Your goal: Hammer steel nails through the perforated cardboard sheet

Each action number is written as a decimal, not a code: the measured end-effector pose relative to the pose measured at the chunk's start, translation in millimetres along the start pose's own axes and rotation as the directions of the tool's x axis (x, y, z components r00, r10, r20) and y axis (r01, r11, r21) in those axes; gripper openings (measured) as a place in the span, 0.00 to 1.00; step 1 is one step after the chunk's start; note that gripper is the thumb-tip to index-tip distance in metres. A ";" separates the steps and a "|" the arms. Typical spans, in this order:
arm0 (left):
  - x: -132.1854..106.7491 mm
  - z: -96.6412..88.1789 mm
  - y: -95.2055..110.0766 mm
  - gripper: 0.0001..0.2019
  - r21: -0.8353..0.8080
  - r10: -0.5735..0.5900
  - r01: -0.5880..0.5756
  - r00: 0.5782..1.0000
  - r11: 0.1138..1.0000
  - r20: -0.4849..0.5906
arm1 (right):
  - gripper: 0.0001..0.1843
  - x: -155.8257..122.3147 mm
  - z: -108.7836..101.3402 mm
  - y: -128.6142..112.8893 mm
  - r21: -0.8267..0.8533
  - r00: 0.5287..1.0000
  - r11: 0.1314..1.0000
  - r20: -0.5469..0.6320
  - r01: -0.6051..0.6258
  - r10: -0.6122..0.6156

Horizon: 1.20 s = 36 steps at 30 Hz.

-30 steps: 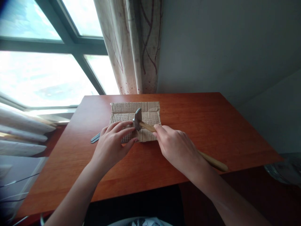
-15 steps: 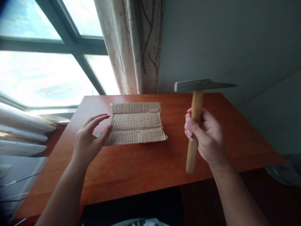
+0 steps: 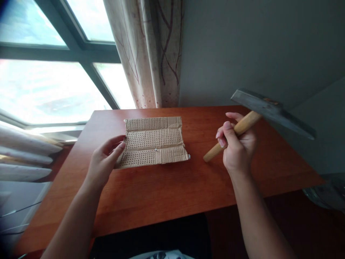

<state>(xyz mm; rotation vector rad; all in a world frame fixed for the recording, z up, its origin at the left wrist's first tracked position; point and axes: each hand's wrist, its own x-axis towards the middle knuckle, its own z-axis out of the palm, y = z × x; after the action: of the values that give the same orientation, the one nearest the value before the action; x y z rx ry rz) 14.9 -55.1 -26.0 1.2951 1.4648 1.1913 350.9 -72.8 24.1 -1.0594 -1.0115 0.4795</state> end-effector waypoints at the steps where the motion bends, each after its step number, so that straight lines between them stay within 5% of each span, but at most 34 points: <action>1: 0.4 0.0 -1.2 0.25 -0.008 0.003 -0.003 1.000 1.000 0.003 | 0.14 -0.5 0.9 2.0 0.002 1.000 1.000 -0.001 -0.009 0.009; 9: 3.4 0.2 -8.9 0.33 -0.189 -0.086 0.088 0.996 0.978 0.016 | 0.15 -8.5 5.6 7.9 -0.014 1.000 1.000 -0.007 -0.024 0.024; 14: 0.8 -3.3 -6.3 0.27 -0.273 -0.229 0.280 0.952 0.920 0.205 | 0.11 -12.6 6.4 9.9 -0.035 1.000 0.999 -0.029 -0.003 0.002; 18: -0.3 -2.0 -3.4 0.23 -0.319 -0.234 0.338 0.917 0.885 0.324 | 0.08 -12.2 2.8 14.7 -0.037 0.999 0.999 -0.004 0.039 -0.039; 25: 1.6 6.6 0.4 0.20 -0.374 -0.246 0.370 0.908 0.850 0.339 | 0.11 -10.0 3.3 20.6 0.046 0.986 0.997 0.156 -0.059 0.052; 36: 2.9 4.9 4.2 0.13 -0.414 -0.309 0.426 0.895 0.805 0.320 | 0.27 -5.8 9.3 21.7 0.114 0.994 0.990 0.080 -0.086 0.077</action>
<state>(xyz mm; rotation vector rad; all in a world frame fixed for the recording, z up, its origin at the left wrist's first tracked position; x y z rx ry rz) 20.2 -51.5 -22.9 0.7363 1.0885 1.0039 342.8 -62.8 3.4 -0.9865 -0.9968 0.6424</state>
